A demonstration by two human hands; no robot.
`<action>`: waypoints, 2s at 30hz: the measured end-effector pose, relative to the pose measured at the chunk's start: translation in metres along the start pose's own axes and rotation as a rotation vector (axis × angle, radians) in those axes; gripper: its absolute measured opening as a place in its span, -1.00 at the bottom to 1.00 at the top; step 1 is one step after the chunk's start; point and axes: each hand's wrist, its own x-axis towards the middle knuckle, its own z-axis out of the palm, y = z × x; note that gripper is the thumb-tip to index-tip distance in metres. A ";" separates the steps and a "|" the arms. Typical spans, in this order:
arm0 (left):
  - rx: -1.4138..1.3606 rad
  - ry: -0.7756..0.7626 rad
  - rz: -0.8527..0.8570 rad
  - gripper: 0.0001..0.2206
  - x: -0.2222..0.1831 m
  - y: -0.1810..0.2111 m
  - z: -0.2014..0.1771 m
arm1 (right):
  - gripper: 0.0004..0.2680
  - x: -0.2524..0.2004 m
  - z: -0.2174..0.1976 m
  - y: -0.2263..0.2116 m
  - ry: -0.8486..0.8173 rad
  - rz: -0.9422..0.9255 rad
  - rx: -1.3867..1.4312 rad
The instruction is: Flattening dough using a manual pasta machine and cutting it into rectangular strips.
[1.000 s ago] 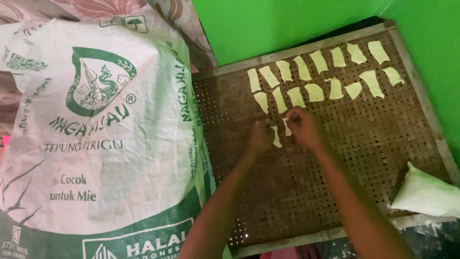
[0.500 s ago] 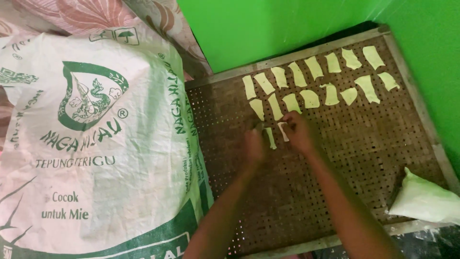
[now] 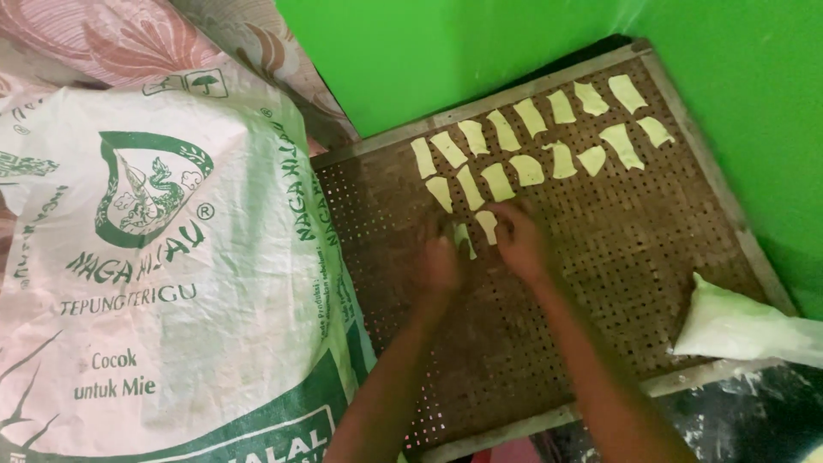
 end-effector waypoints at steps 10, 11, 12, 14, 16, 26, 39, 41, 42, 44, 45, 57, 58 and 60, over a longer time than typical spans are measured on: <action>-0.196 0.063 0.352 -0.44 -0.124 0.096 -0.012 | -0.78 -0.216 -0.137 0.015 0.101 0.452 0.130; -0.167 -0.024 0.374 -0.44 -0.141 0.105 -0.003 | -0.78 -0.243 -0.152 0.018 0.147 0.410 0.153; -0.135 -0.114 0.400 -0.44 -0.158 0.114 0.006 | -0.79 -0.271 -0.166 0.019 0.198 0.370 0.174; -0.173 -0.186 0.452 -0.49 -0.205 0.138 0.017 | -0.79 -0.321 -0.191 0.018 0.263 0.374 0.129; -0.208 -0.266 0.499 -0.54 -0.253 0.159 0.035 | -0.79 -0.372 -0.217 0.021 0.323 0.384 0.082; -0.480 -0.440 1.015 -0.81 -0.460 0.210 0.105 | -0.82 -0.618 -0.291 0.007 0.647 0.695 -0.035; -0.036 -0.569 1.208 -0.61 -0.583 0.228 0.150 | -0.70 -0.759 -0.290 0.027 0.731 0.963 -0.269; 0.025 -0.572 1.251 -0.58 -0.584 0.216 0.180 | -0.67 -0.748 -0.295 0.029 0.704 0.959 -0.314; 0.086 -0.587 1.289 -0.54 -0.585 0.208 0.194 | -0.65 -0.743 -0.296 0.029 0.669 0.964 -0.360; 0.119 -0.605 1.317 -0.52 -0.593 0.218 0.190 | -0.65 -0.740 -0.296 0.033 0.653 0.977 -0.362; 0.151 -0.624 1.344 -0.49 -0.596 0.223 0.188 | -0.66 -0.738 -0.296 0.035 0.636 0.992 -0.365; 0.125 -0.639 1.324 -0.75 -0.621 0.258 0.196 | -0.83 -0.735 -0.307 0.057 0.587 0.855 -0.334; 0.125 -0.640 1.321 -0.75 -0.622 0.259 0.199 | -0.83 -0.735 -0.308 0.057 0.584 0.855 -0.333; 0.148 -0.667 1.309 -0.77 -0.623 0.259 0.205 | -0.78 -0.735 -0.309 0.058 0.625 0.911 -0.240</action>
